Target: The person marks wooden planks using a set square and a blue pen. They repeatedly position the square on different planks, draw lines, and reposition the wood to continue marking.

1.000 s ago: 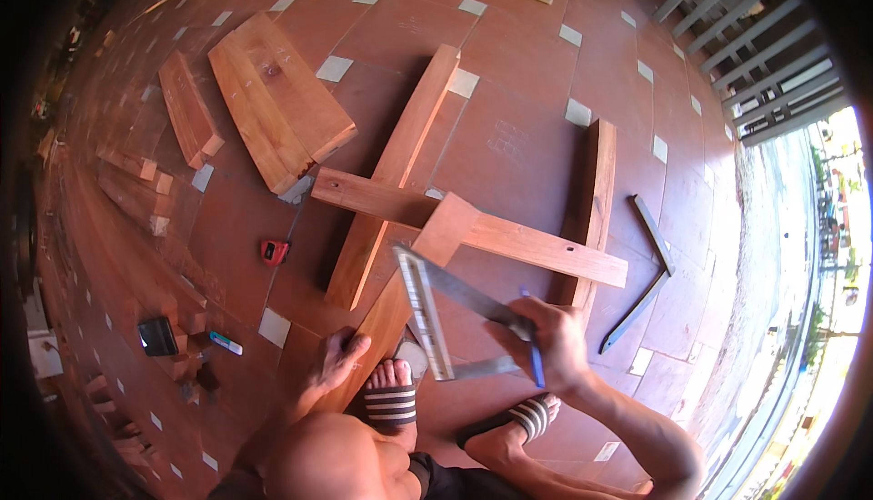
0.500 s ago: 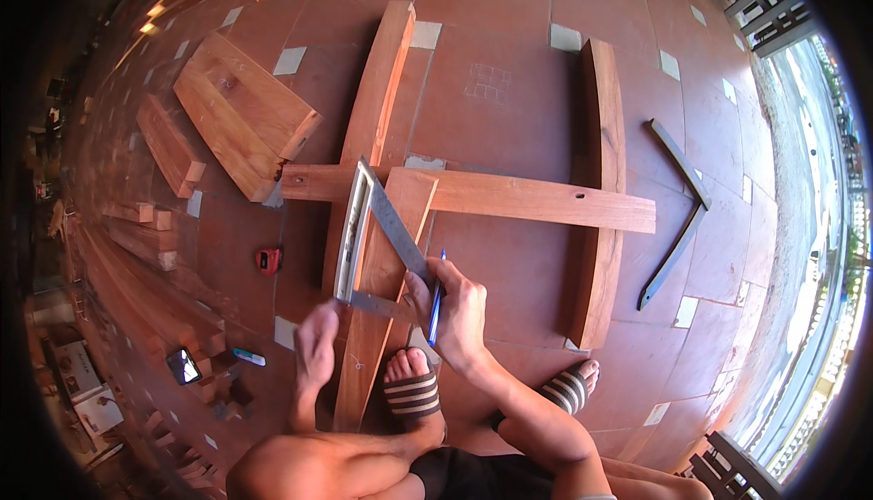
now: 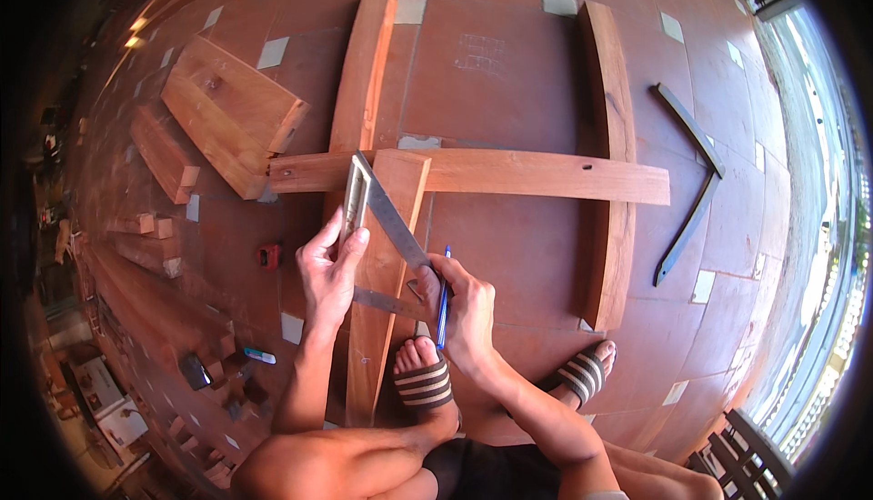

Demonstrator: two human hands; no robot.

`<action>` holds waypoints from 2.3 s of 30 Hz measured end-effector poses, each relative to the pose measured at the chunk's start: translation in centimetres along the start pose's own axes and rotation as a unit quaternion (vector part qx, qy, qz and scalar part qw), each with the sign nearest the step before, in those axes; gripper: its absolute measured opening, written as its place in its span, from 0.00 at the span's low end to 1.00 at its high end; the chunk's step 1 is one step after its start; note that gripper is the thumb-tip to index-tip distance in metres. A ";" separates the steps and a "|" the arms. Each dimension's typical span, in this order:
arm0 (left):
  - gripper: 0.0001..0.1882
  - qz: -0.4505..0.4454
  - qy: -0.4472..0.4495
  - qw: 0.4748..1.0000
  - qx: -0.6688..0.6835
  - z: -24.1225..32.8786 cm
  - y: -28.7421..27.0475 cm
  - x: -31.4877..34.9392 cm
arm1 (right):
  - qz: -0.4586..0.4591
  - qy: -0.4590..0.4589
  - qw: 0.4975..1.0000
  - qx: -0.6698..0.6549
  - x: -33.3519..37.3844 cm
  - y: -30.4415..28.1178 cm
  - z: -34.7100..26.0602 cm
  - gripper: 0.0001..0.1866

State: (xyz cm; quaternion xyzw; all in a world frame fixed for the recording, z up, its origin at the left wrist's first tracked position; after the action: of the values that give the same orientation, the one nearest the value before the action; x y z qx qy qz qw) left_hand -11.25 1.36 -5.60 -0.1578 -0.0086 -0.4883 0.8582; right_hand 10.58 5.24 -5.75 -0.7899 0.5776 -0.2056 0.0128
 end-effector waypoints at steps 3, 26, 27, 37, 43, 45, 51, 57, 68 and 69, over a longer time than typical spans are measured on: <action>0.28 0.001 0.014 1.000 -0.012 0.8 0.3 -0.1 | 0.014 0.000 1.000 -0.020 -0.1 -0.1 0.2 0.12; 0.27 0.020 0.058 0.998 -0.032 1.9 1.1 -1.4 | 0.028 0.008 1.000 -0.010 -1.3 -0.9 0.1 0.14; 0.27 0.020 0.055 0.998 -0.034 2.0 1.1 -1.4 | 0.028 0.007 1.000 -0.009 -1.3 -0.9 0.2 0.14; 0.25 0.031 0.065 0.995 -0.070 2.8 1.3 -1.3 | 0.045 -0.125 0.991 -0.025 -5.4 -5.1 -5.2 0.20; 0.24 0.038 0.073 0.994 -0.073 2.8 1.0 -1.3 | -0.016 -0.128 0.992 0.014 -9.5 -2.3 -9.9 0.14; 0.23 0.032 0.068 0.993 -0.087 2.8 1.1 -1.3 | -0.031 -0.089 0.996 0.004 -10.5 -1.5 -10.0 0.13; 0.23 0.040 0.090 0.992 -0.085 3.1 1.0 -1.2 | -0.041 -0.160 0.984 0.072 -11.2 -0.5 -11.0 0.11; 0.24 0.033 0.073 0.993 -0.085 2.9 1.2 -1.2 | -0.053 -0.151 0.984 0.071 -11.4 -0.7 -11.0 0.12; 0.27 0.025 0.042 0.996 -0.078 2.4 1.1 -1.0 | -0.124 -0.056 0.980 0.144 -7.7 -3.0 -8.6 0.12; 0.27 0.024 0.045 0.996 -0.077 2.4 1.2 -1.2 | -0.130 -0.045 0.981 0.138 -7.7 -3.1 -8.2 0.12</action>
State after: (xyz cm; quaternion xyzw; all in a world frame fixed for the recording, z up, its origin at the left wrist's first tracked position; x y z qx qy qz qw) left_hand -10.52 3.59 -3.79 -0.2012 0.0718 -0.4733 0.8546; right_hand 8.70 15.08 0.13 -0.8573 0.4349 -0.2474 0.1212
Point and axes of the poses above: each hand's wrist, its own x-axis away from the middle knuckle, its own y-axis out of the palm, z = x × y, the point moved 10 cm from there along -x, towards the middle knuckle, and after that the axes turned 1 degree about x, right-handed, at the moved point
